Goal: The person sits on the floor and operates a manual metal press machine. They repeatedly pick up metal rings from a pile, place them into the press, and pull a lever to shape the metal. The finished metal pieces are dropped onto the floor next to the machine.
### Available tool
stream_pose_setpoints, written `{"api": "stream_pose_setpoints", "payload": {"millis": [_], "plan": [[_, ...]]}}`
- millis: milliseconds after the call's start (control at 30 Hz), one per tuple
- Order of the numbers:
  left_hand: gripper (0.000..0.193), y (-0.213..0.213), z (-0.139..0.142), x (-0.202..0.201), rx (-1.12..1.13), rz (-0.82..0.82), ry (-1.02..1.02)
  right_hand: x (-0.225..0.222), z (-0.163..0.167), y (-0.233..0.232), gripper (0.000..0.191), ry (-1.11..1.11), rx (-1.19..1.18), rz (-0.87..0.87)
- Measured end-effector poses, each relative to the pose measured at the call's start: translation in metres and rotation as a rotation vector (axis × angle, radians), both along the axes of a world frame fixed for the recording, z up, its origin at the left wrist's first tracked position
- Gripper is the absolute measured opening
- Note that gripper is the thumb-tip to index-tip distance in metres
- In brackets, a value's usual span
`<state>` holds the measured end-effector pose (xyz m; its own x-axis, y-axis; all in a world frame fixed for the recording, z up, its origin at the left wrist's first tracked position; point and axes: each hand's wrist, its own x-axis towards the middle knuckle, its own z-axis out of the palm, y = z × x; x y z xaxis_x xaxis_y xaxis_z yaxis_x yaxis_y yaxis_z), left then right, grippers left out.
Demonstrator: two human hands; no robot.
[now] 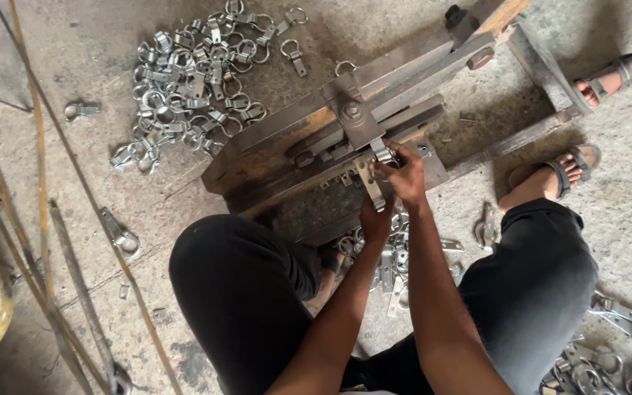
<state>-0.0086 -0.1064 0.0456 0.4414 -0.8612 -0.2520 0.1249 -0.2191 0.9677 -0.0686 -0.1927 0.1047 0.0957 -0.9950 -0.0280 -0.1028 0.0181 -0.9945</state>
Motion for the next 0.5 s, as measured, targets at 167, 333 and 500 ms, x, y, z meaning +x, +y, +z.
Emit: {"api": "stream_pose_setpoints", "payload": {"millis": [167,333,500], "plan": [[0.042,0.002,0.003,0.0,-0.081,0.038,-0.074,-0.005,0.014,-0.005,0.063,0.029,0.038,0.026],[0.04,0.004,0.001,0.002,-0.001,0.0,-0.109,-0.012,0.031,-0.007,0.061,0.002,0.156,0.074],[0.041,0.005,-0.005,0.001,-0.033,-0.019,-0.15,-0.014,0.012,0.001,0.057,-0.038,0.083,0.093]]}}
